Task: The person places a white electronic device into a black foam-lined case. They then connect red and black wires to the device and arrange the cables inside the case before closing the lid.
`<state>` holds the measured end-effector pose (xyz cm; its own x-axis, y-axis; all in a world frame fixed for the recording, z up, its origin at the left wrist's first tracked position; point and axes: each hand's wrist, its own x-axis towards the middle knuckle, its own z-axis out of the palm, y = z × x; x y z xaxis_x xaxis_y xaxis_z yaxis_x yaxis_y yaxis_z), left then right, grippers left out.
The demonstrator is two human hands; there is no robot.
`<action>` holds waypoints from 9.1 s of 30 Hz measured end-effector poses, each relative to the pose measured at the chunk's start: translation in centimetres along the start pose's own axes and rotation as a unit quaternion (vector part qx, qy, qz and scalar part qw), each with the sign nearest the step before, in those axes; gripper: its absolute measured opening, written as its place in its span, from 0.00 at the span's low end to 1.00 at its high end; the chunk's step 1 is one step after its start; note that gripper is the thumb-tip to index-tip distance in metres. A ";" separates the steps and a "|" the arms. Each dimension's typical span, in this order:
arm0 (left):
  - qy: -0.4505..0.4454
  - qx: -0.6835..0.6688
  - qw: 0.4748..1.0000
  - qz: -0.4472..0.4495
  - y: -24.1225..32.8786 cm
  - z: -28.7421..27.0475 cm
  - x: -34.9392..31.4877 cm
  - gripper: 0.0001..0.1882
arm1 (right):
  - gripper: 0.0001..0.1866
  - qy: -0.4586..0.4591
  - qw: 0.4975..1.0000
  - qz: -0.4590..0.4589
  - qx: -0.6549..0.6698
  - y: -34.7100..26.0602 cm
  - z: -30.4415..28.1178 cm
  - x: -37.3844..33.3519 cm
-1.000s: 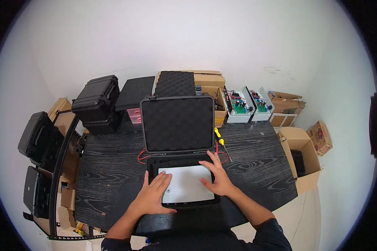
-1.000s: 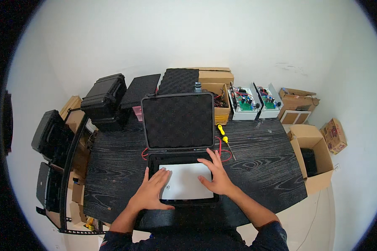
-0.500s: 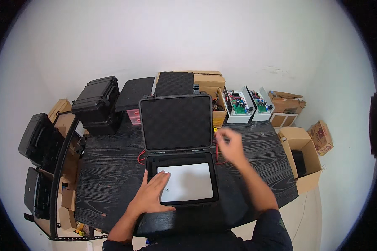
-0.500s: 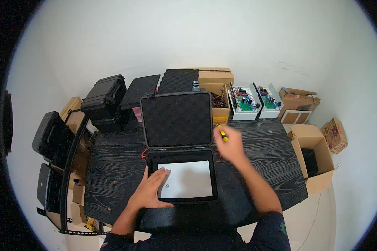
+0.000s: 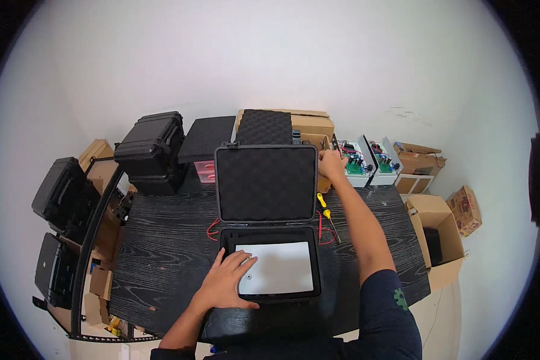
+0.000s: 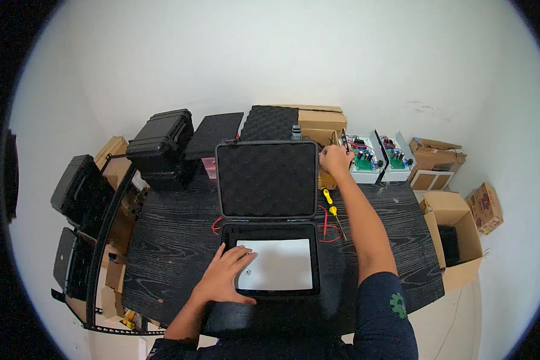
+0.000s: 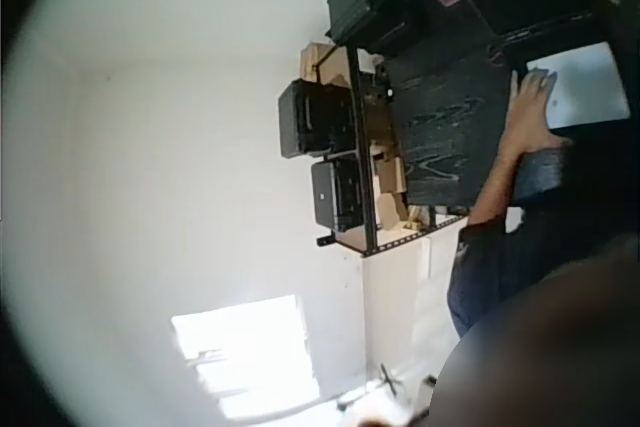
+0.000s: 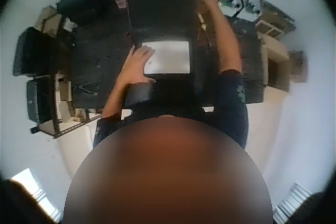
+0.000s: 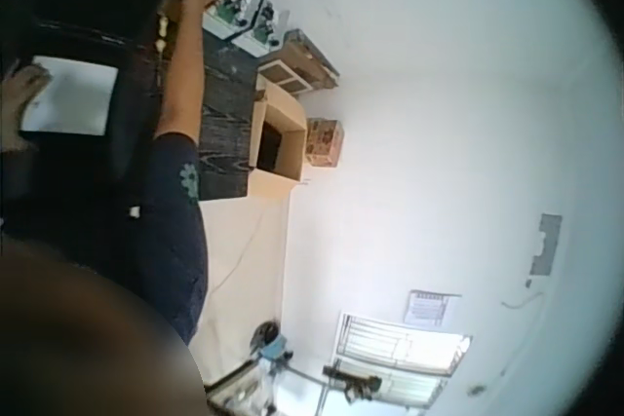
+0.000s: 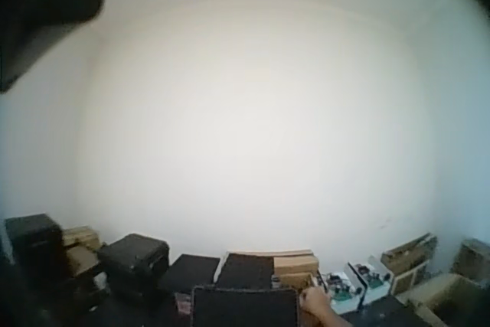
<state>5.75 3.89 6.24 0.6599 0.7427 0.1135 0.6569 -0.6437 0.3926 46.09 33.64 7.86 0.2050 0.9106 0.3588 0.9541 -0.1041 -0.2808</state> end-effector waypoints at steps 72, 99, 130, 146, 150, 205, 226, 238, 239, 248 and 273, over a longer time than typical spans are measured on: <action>0.104 -0.644 0.753 0.085 0.8 0.6 8.9 0.21 | 0.08 0.044 0.987 0.005 0.153 5.3 -12.1 -20.1; 0.041 -0.555 0.829 0.047 0.9 0.6 8.6 0.21 | 0.16 0.107 0.981 -0.050 0.155 1.8 -0.1 -7.1; 0.095 -0.676 0.725 0.093 0.8 1.0 8.3 0.22 | 0.22 -0.176 0.873 -0.268 0.367 -9.8 -8.8 -24.1; 0.298 -0.713 0.628 0.092 2.1 -1.6 10.2 0.34 | 0.06 -0.120 0.885 -0.307 0.328 -7.1 -9.0 -26.2; 0.294 -0.588 0.750 0.077 2.4 -1.0 11.4 0.32 | 0.08 -0.176 0.864 -0.343 0.323 -8.3 -11.8 -27.5; 0.209 -0.373 0.896 0.118 3.5 -0.4 12.1 0.21 | 0.11 -0.379 0.754 -0.180 0.506 -7.2 -12.9 -25.7; -0.020 -0.827 0.525 0.203 1.1 0.3 11.1 0.20 | 0.10 -0.199 0.838 -0.235 0.451 -4.3 -10.4 -22.4; 0.314 -0.742 0.591 0.050 3.0 -1.5 12.2 0.29 | 0.07 -0.137 0.882 -0.283 0.350 -6.5 -12.7 -25.0; 0.317 -0.691 0.648 0.040 3.3 -0.9 12.4 0.30 | 0.07 -0.170 0.864 -0.291 0.375 -7.0 -12.7 -25.3; 0.038 -0.507 0.859 0.070 3.1 -0.2 11.2 0.24 | 0.08 -0.220 0.831 -0.154 0.488 -7.3 -14.0 -24.3; 0.103 -0.879 0.423 0.196 1.2 -0.6 11.1 0.18 | 0.14 -0.137 0.897 -0.199 0.371 -6.7 -11.3 -23.6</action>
<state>13.65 11.45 8.53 0.4280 0.7596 0.4897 -0.8931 0.2725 0.3580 37.29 8.32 11.31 -0.2785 0.8911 0.3583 0.5117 0.4533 -0.7299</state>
